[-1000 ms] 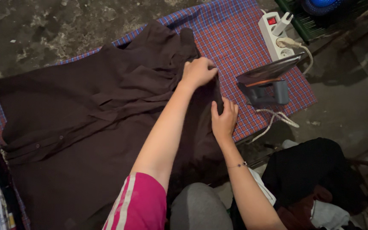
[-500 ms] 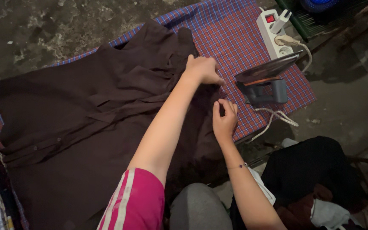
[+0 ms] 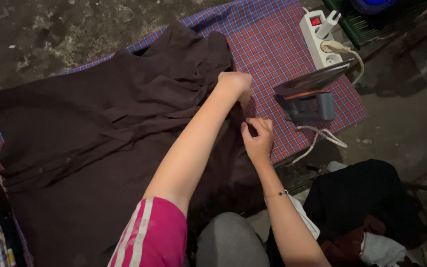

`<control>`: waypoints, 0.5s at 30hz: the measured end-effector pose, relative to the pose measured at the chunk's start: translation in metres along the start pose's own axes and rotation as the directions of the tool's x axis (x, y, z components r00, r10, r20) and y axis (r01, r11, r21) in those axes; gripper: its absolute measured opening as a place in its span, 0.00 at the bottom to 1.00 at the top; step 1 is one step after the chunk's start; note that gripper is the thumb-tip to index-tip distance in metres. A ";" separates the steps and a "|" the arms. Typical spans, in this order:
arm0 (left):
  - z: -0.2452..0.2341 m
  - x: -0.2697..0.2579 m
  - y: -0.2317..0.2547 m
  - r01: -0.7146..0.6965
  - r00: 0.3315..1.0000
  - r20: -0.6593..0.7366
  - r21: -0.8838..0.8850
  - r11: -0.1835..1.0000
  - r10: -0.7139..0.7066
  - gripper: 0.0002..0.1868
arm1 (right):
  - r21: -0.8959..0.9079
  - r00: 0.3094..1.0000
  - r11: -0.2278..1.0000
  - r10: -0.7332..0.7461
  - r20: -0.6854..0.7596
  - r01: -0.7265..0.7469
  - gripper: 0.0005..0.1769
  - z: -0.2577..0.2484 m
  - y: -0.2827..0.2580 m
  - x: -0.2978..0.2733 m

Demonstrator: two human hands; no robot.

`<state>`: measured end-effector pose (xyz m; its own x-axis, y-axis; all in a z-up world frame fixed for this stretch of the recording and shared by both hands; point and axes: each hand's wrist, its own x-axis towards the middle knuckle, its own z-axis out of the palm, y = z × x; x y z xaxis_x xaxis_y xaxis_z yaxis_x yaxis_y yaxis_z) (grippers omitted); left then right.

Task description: The person irons a brown long-sleeved shirt on a low checkered table. They smooth the fabric with their hands, use a steam iron to press the sleeves and body, and flip the shirt to iron the other side.

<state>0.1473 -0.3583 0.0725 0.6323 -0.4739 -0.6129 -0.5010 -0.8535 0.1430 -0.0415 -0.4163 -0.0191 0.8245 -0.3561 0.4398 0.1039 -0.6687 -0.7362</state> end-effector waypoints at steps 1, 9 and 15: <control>0.002 -0.001 -0.001 -0.003 1.000 -0.030 -0.014 1.000 0.003 0.20 | -0.001 1.000 1.000 -0.009 0.003 0.009 0.06 0.000 0.000 0.000; 0.018 0.004 -0.032 -0.186 0.957 -0.278 -0.366 0.912 0.083 0.15 | 0.016 0.999 1.000 0.019 -0.039 -0.019 0.10 0.002 0.008 -0.004; 0.024 0.025 -0.033 -0.379 0.870 -0.487 -0.560 0.737 0.077 0.14 | -0.044 0.961 0.966 0.248 -0.120 -0.255 0.11 0.005 0.010 -0.006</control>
